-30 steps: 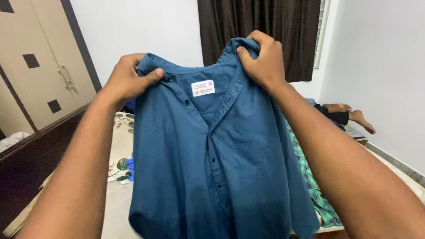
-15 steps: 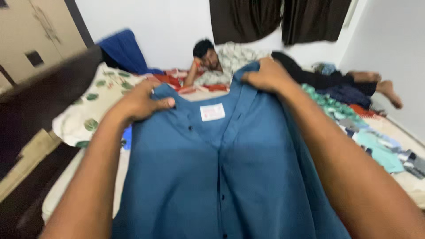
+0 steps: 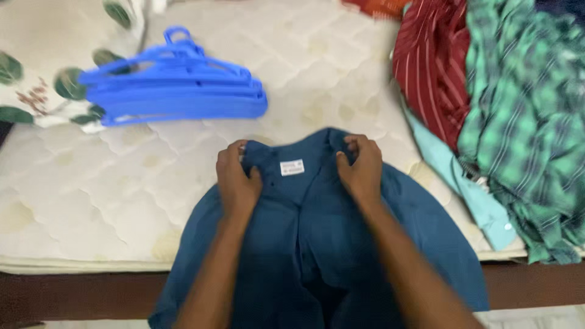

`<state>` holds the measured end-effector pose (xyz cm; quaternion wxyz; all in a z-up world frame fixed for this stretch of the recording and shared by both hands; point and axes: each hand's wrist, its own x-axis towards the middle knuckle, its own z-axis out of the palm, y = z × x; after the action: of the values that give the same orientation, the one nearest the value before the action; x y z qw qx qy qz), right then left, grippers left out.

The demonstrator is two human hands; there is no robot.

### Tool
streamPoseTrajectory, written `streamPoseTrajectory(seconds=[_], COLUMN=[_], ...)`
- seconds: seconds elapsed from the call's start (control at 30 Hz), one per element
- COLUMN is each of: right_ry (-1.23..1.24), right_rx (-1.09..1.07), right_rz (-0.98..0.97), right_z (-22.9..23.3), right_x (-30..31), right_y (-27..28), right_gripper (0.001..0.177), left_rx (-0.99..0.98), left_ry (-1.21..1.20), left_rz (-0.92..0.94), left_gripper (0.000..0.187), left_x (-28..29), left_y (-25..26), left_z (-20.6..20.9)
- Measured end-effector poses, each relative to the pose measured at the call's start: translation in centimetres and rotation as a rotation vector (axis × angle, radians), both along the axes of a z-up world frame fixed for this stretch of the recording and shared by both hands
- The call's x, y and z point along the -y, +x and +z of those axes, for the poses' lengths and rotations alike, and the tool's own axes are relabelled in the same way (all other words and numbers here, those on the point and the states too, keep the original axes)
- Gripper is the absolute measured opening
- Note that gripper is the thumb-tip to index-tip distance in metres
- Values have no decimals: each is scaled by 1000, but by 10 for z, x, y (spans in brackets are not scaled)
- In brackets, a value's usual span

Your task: The person buttons a pink shirt, places it on a blue hanger, and hangs it in a closet. They then pick up a blue shirt, button it, and place it on a hanger.

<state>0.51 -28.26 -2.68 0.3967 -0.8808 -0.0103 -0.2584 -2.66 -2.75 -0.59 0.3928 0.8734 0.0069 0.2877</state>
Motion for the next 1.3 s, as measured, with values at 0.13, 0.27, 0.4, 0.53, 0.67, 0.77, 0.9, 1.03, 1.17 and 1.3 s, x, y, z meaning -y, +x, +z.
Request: streamPoseTrajectory(seconds=[0.13,0.27,0.4,0.53,0.67,0.77,0.9,1.03,1.17,1.3], right_ry=[211,368,383,304,333,482,418,367,170,55], right_rx=[-129,-332,-421,-431,-505,-554,-653,-487,-359,-696], right_rz=[-78,-98,-121,-102,-52,-33,-73,-32,3,-142], right_z=[-15,-13,-5,-10,-12,-12,-9,-6,-4,4], right_x=[-49,-79,-90,-84,-82,-77,-73,-75,-73,-74], right_y=[-53,-89,-92,-82,-77,-74,-71,-71,-74,-71], right_gripper=[18,18,27,26,10,9,12,23,29,19], left_rx=[19,-236,-302,-240,-154,-153,-165,-210,-150,-380], left_ry=[32,-405,-501,-217,-145,-174,-208,-233,-151,-78], left_rz=[158,38,-127,-149,-97,-93,-50,1,44,45], left_gripper=[43,26,26,58,94,84,61,53,61,75], left_x=[37,49,46,36,24,24,25,25,23,24], left_y=[-39,-51,-46,-35,-23,-22,-23,-19,-19,-20], left_z=[-7,-21,-34,-39,-27,-21,-21,-20,-16,-11])
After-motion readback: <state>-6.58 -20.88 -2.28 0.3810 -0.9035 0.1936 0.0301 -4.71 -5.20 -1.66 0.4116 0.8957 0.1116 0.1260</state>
